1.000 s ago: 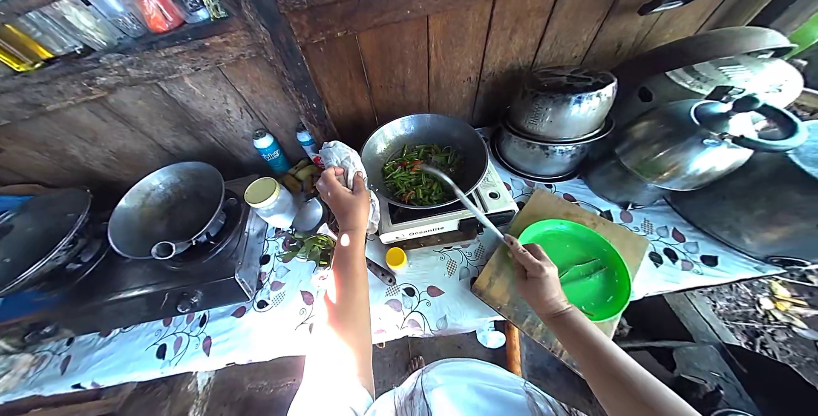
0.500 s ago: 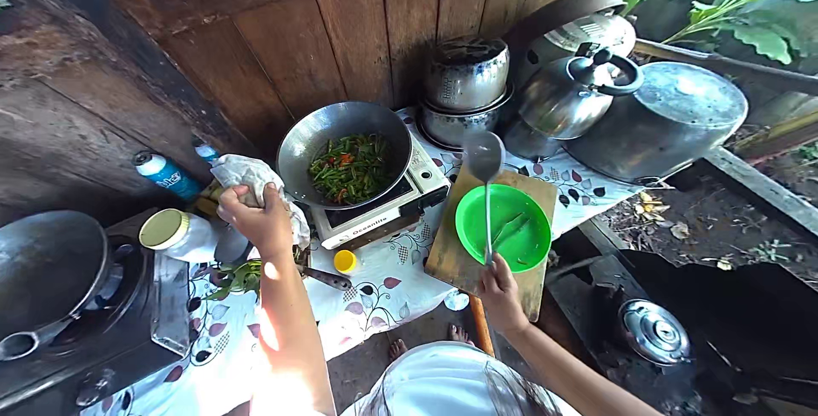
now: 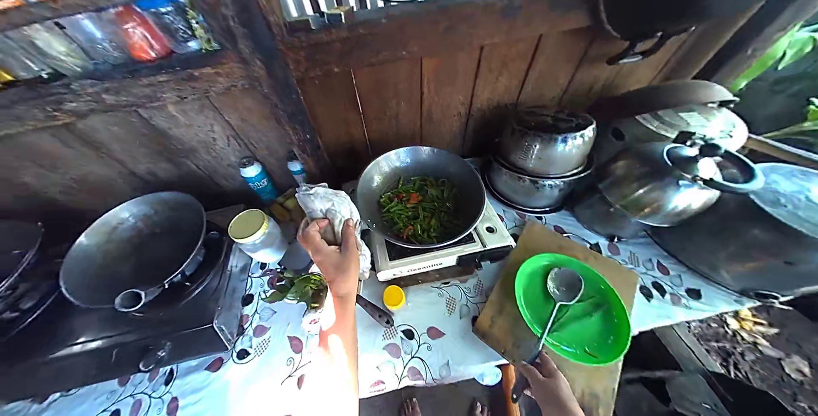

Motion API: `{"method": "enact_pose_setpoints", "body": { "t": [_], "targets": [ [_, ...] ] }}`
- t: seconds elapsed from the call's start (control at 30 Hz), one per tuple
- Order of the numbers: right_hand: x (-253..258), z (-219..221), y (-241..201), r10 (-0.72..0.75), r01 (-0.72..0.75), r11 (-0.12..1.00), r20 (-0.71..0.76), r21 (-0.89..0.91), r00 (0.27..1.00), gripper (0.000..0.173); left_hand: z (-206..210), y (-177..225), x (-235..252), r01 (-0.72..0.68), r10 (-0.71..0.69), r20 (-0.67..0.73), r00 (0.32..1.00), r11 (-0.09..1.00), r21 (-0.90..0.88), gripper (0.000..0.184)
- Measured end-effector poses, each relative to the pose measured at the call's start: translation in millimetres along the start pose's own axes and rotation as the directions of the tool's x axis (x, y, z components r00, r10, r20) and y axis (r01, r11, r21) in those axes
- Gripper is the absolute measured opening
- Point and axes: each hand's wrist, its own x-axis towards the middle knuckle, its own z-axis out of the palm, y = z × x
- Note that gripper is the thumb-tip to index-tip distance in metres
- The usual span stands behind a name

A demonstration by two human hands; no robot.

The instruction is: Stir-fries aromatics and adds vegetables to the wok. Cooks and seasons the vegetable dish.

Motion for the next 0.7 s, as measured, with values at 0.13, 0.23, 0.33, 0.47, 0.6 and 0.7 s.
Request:
{"method": "enact_pose_setpoints", "body": {
  "t": [0.13,0.23,0.33,0.47,0.6,0.7],
  "targets": [
    [-1.9,-9.3,-25.1,-0.041,0.041,0.962,0.006,-0.271,0.999,0.069,-9.6,5.8,-2.5,-0.083,0.082,-0.014,0.997,0.996,-0.029,0.042],
    [-11.8,-10.5,-66.0,-0.301,0.28,0.844,0.028,-0.457,0.953,0.079,-18.9,6.9,-3.2,-0.203,0.202,-0.029,0.979,0.976,-0.072,0.043],
    [-14.7,1.4,-141.4,-0.659,0.645,0.7,0.068,-0.307,0.749,0.057,-26.5,6.1,1.4,-0.239,0.239,-0.018,0.971,0.96,-0.145,0.036],
    [-30.0,32.9,-289.4,-0.847,0.851,0.52,0.091,-0.068,0.525,0.051,-34.8,14.4,-4.1,-0.307,0.315,0.024,0.949,0.936,-0.172,0.035],
    [-60.8,70.6,-450.1,-0.874,0.864,0.483,0.141,0.14,0.466,0.051,-41.5,29.7,-21.3,-0.33,0.347,0.097,0.933,0.931,-0.158,0.035],
    [-74.5,97.6,-557.1,-0.846,0.836,0.532,0.127,0.133,0.518,0.066,-52.3,35.7,-32.0,-0.335,0.352,0.126,0.928,0.932,-0.136,0.035]
  ]
}}
